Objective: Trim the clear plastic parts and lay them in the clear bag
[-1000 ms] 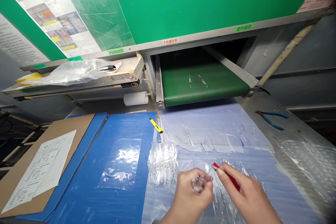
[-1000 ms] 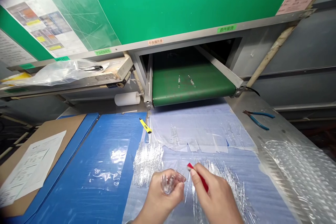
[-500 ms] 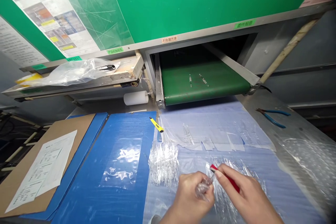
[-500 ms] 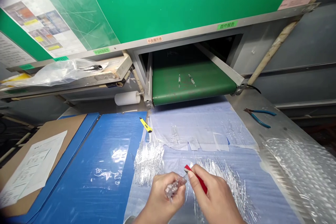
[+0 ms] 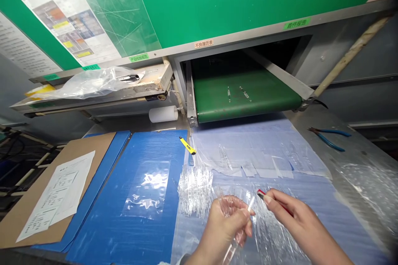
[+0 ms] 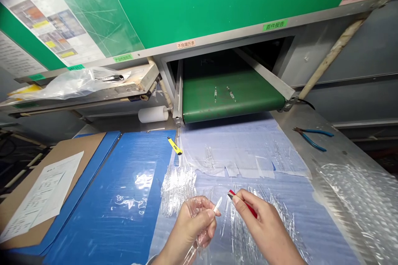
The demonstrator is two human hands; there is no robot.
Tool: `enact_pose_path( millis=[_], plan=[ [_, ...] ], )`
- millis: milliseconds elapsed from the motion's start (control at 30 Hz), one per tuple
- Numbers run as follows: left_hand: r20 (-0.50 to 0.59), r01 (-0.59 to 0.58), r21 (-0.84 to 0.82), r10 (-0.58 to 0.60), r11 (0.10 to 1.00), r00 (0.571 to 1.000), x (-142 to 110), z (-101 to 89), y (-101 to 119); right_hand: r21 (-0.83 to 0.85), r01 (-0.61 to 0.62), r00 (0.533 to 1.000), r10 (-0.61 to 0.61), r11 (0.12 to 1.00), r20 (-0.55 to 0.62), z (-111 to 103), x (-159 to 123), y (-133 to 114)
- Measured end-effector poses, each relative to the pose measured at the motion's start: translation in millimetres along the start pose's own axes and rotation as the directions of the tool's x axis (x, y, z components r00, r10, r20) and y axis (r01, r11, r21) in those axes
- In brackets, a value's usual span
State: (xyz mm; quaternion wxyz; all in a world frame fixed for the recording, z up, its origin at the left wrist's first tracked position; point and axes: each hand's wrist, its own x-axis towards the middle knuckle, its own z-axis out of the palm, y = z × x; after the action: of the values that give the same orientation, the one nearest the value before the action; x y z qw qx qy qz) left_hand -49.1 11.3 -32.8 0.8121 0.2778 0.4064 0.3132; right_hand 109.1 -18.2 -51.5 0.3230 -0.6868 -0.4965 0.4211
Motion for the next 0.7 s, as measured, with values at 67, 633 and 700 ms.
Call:
enact_pose_path(
  millis=[67, 633, 700],
  plan=[
    [0.005, 0.008, 0.011, -0.008, 1.0, 1.0, 0, 0.7, -1, 0.056, 0.025, 0.998, -0.022, 0.998, -0.058, 2, -3, -10],
    [0.018, -0.002, 0.041, 0.001, 0.999, 1.0, -10, 5.6, 9, 0.365, -0.095, 0.993, 0.113, 0.926, -0.026, -9, -4, -18],
    [0.009, 0.0, 0.066, 0.0, 0.998, 1.0, -12, 7.1, 10, 0.404, -0.057, 0.996, 0.081, 0.913, -0.043, -9, -6, -26]
  ],
)
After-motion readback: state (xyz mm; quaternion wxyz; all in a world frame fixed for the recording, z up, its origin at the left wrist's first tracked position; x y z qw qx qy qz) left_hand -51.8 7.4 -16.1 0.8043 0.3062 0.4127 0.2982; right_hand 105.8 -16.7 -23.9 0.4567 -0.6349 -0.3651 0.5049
